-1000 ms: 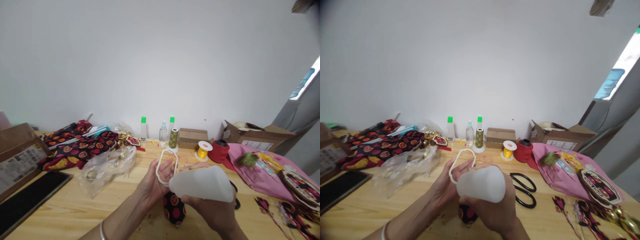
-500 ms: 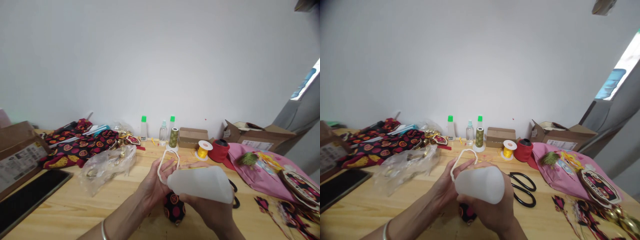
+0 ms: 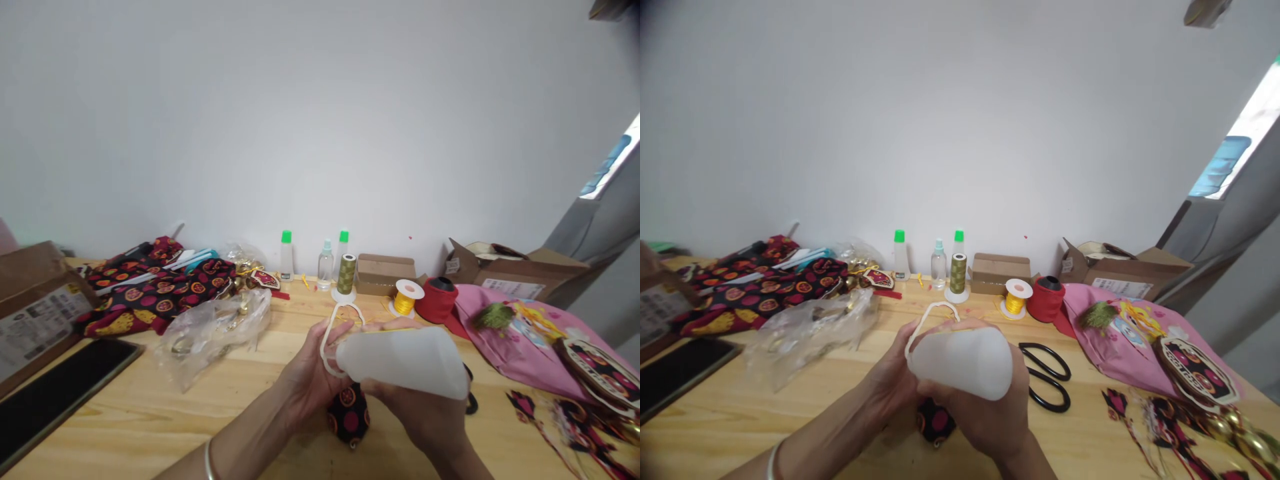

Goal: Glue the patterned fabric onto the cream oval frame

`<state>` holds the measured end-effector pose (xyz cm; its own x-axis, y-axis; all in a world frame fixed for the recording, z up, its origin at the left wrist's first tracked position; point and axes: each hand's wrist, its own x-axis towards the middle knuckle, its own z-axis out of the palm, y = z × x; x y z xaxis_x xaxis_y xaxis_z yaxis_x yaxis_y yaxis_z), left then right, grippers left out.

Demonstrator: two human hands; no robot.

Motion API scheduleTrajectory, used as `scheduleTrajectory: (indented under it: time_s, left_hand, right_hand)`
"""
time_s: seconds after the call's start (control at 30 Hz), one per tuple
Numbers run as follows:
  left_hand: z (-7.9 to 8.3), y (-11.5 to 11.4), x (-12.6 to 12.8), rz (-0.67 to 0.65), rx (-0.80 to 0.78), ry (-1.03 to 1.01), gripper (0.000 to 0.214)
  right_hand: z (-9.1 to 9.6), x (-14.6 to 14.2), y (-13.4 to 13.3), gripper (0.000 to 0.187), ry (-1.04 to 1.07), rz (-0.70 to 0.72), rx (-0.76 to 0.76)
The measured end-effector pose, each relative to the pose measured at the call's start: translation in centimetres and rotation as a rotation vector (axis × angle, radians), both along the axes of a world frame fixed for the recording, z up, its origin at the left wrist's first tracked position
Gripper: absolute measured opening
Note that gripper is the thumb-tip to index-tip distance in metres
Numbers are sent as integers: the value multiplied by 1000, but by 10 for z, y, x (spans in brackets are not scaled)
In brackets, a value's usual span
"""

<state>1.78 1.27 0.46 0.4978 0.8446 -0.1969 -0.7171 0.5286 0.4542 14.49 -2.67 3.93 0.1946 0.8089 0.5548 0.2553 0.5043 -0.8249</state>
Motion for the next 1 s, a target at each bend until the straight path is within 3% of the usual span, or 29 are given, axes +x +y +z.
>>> scheduleTrajectory:
  time_s: [0.23,0.43,0.57,0.73,0.83,0.93,1.0]
  left_hand:
    - [1,-1,0,-7,12,24,43]
    - [0,-2,1,-1,9,39,40]
    - [3,-4,3,-7,8,43,31]
    - [3,-6,4,-44,37,5,27]
    - [3,-6,2,-67,60,-37,27]
    - [3,-7,2,-96,63,-26,39]
    - [3,-7,2,-105,74,-21,45]
  right_hand:
    - [1,7,2,33,-161,58,89]
    - [0,8,2,37,-142,91,70]
    - [-4,6,2,29,-97,-5,49]
    - [-4,2,4,28,36,-85,67]
    - [1,4,8,25,224,-192,109]
    - [6,9,12,27,468,-299,154]
    - [7,12,13,29,539,-257,159]
